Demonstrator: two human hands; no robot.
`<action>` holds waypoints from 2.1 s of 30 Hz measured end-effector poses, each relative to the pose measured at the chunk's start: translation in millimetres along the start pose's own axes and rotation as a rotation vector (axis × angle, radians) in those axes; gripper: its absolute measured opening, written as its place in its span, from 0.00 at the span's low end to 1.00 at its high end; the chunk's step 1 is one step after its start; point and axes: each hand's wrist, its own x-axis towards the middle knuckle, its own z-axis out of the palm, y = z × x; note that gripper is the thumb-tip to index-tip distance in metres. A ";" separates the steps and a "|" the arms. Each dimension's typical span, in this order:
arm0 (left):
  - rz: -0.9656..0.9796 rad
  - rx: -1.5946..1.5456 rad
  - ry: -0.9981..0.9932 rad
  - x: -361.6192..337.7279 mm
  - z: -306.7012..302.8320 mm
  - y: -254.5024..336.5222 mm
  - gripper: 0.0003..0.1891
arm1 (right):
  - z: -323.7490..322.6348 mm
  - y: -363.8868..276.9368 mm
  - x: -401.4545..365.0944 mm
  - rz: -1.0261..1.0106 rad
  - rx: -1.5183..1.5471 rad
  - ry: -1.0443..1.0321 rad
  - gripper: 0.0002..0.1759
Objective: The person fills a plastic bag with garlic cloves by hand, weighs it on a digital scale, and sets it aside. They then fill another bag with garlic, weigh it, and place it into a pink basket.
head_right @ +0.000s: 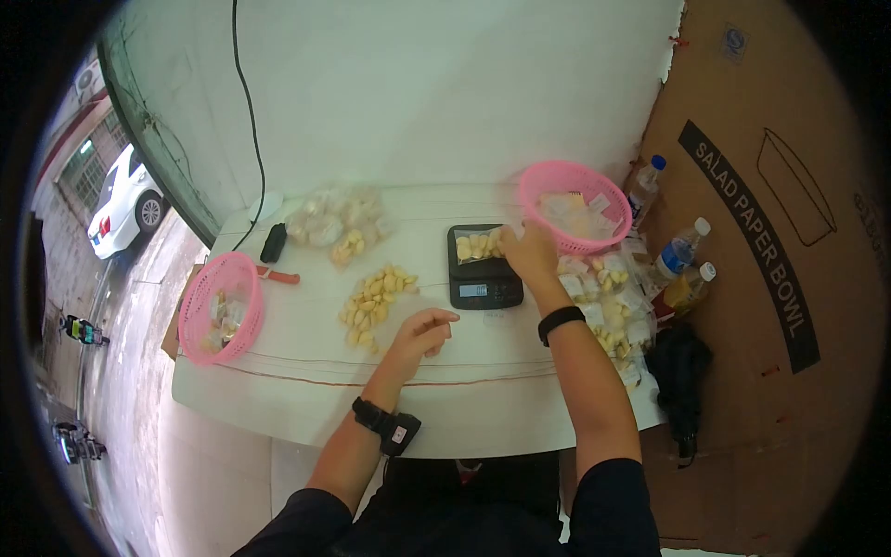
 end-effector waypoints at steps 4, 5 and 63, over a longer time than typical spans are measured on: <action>0.073 0.048 0.109 2.8 -1.8 -11.7 0.11 | -23.4 -1.9 -28.4 -0.125 0.237 0.079 0.24; 0.151 0.070 0.172 3.6 -1.6 -16.4 0.10 | -27.7 0.8 -34.8 -0.122 0.236 0.080 0.24; 0.390 1.314 0.136 163.7 9.3 13.7 0.40 | -9.2 54.1 -134.9 -0.165 0.093 0.066 0.06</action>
